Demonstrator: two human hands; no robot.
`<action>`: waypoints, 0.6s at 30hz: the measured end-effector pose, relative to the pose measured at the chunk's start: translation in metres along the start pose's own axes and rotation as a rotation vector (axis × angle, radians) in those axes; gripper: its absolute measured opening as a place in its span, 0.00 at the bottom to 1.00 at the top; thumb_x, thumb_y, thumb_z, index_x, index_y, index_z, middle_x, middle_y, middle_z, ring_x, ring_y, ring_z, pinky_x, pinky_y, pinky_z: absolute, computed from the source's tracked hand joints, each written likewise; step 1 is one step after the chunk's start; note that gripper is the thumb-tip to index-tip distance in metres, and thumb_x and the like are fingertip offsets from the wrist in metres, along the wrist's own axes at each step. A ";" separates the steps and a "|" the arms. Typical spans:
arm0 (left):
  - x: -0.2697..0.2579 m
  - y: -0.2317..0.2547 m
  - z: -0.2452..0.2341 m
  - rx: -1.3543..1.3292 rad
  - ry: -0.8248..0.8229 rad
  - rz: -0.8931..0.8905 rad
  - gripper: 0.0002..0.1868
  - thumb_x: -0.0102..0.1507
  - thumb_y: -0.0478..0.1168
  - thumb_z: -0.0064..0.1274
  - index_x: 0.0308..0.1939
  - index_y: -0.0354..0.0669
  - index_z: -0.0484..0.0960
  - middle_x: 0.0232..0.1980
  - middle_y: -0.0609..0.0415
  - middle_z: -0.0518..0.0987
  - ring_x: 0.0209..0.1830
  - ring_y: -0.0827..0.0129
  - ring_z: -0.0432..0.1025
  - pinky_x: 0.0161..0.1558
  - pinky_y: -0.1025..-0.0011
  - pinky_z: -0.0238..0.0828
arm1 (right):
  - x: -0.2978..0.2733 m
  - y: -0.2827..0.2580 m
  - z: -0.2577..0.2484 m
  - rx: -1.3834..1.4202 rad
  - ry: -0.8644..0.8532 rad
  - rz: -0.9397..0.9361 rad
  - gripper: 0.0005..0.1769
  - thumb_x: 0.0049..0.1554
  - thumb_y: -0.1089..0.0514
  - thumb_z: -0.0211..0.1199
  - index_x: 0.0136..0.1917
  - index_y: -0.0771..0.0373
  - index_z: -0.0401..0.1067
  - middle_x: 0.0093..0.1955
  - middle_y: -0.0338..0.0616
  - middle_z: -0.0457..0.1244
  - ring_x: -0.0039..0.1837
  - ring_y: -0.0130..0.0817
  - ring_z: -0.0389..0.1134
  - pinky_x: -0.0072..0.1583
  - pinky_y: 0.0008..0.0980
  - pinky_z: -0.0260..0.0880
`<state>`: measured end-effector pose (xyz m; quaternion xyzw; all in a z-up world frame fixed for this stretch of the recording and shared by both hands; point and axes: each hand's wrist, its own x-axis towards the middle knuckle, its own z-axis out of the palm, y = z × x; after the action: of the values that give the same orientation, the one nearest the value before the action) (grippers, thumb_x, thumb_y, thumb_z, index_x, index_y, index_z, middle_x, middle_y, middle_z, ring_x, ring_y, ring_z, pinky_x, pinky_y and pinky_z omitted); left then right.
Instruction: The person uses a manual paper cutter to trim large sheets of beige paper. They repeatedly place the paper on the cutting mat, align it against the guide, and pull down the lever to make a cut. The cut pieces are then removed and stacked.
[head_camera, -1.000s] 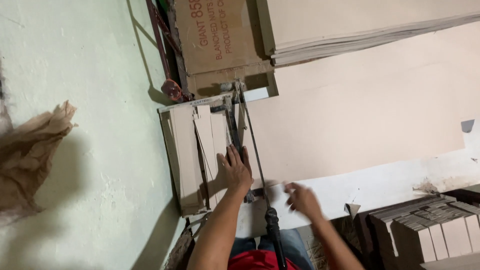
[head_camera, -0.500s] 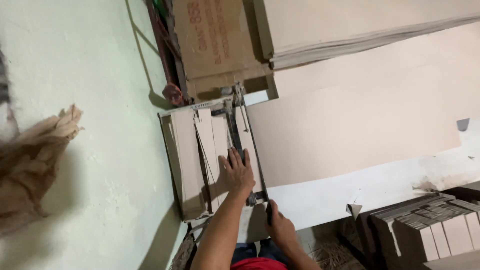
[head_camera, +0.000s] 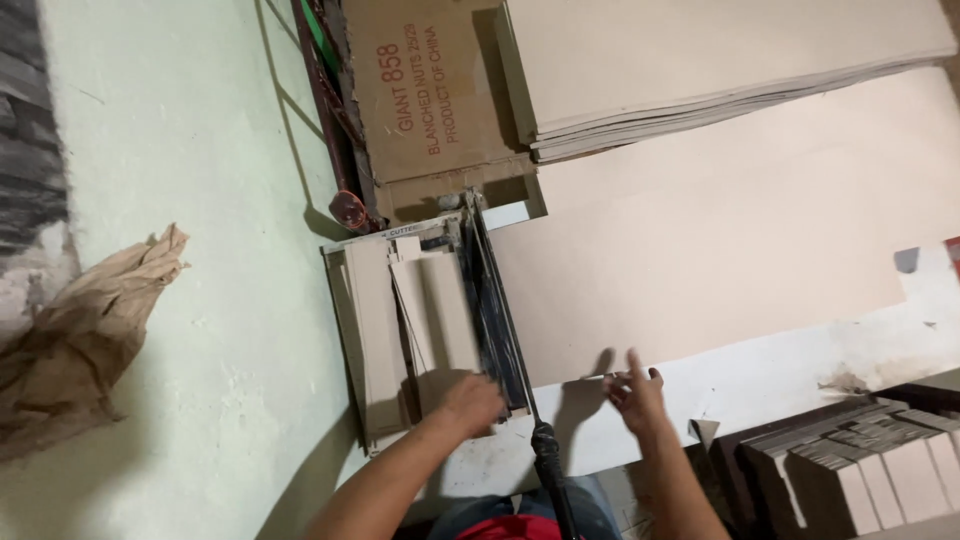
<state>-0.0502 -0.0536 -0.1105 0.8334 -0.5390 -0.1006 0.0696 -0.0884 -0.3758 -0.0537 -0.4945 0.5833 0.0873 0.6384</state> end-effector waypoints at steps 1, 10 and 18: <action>-0.013 -0.008 0.004 -0.010 -0.055 -0.065 0.02 0.58 0.39 0.59 0.31 0.50 0.86 0.37 0.49 0.82 0.29 0.57 0.73 0.31 0.57 0.67 | 0.022 0.004 -0.006 0.096 -0.053 0.036 0.57 0.63 0.38 0.65 0.83 0.55 0.26 0.62 0.54 0.51 0.53 0.50 0.63 0.52 0.49 0.67; -0.001 -0.042 -0.102 -0.115 -0.293 -0.428 0.29 0.64 0.34 0.53 0.70 0.44 0.66 0.73 0.35 0.62 0.70 0.40 0.57 0.69 0.42 0.52 | 0.016 0.022 -0.025 -0.015 -0.346 -0.009 0.22 0.62 0.48 0.63 0.37 0.68 0.67 0.35 0.64 0.68 0.37 0.44 0.69 0.48 0.38 0.71; 0.074 -0.036 -0.097 -0.109 -0.595 -0.828 0.69 0.58 0.78 0.53 0.81 0.54 0.21 0.83 0.27 0.37 0.83 0.33 0.30 0.74 0.33 0.21 | -0.006 -0.004 0.010 -0.083 -0.417 0.001 0.18 0.60 0.48 0.64 0.41 0.67 0.76 0.46 0.64 0.74 0.48 0.48 0.75 0.57 0.43 0.75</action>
<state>0.0342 -0.1056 -0.0317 0.9074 -0.1540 -0.3806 -0.0892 -0.0806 -0.3674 -0.0484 -0.4915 0.4346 0.2119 0.7243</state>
